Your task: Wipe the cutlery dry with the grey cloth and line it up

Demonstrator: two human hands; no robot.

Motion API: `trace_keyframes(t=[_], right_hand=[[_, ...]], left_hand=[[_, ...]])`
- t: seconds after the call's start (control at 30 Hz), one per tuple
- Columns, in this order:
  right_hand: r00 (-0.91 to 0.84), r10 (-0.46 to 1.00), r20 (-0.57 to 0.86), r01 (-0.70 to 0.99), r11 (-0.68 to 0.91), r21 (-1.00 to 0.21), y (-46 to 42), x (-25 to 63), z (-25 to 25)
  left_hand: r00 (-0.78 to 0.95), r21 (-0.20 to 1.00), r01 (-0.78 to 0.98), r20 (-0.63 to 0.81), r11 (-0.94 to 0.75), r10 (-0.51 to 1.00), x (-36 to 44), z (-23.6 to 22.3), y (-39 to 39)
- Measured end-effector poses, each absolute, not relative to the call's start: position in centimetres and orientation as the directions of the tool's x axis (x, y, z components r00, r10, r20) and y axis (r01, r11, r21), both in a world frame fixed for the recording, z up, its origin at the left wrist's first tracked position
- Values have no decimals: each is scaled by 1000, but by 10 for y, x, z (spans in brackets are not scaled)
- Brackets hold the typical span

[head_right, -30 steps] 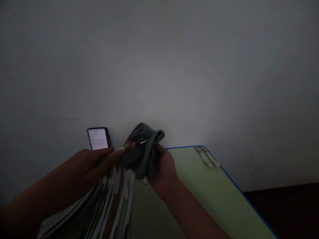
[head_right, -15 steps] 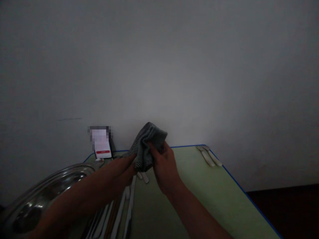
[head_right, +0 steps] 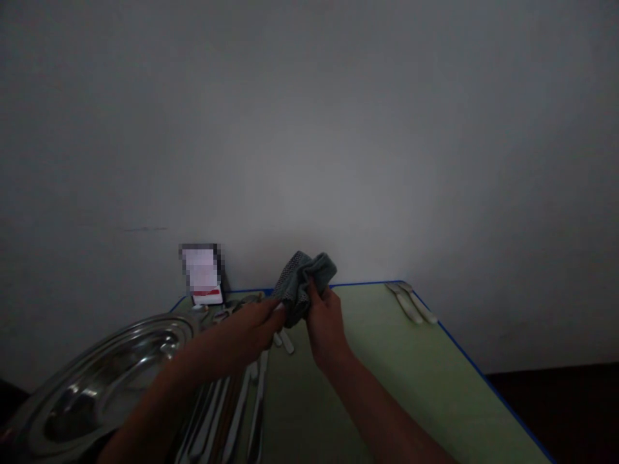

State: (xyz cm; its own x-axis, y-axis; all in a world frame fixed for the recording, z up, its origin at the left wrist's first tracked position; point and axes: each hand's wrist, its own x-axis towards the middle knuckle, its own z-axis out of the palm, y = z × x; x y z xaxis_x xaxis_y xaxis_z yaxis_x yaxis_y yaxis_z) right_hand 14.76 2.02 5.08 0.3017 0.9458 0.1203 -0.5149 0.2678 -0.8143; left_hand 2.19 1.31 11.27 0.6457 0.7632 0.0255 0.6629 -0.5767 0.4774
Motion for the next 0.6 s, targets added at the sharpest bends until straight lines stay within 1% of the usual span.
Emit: trace_keyframes(t=[0.1,0.27,0.37,0.5,0.6], right_hand=[[289,952,95,-545,246,-802,25,150,42],[316,945,90,-550,260,-794,29,154,41],[285,951,120,-557,267,-787,23,153,54],[199,963,180,-590,264,-763,11,151,78],[185,966,182,-639,258,-724,5,154,90]], left_hand=[[631,462,681,24,-568,775,26,101,19],[635,542,639,29,-545,772,27,101,21],[643,576,598,70,-557,763,26,112,15],[612,593,594,107,-545,784,27,121,7],[590,597,592,136,-541,796,32,121,3]])
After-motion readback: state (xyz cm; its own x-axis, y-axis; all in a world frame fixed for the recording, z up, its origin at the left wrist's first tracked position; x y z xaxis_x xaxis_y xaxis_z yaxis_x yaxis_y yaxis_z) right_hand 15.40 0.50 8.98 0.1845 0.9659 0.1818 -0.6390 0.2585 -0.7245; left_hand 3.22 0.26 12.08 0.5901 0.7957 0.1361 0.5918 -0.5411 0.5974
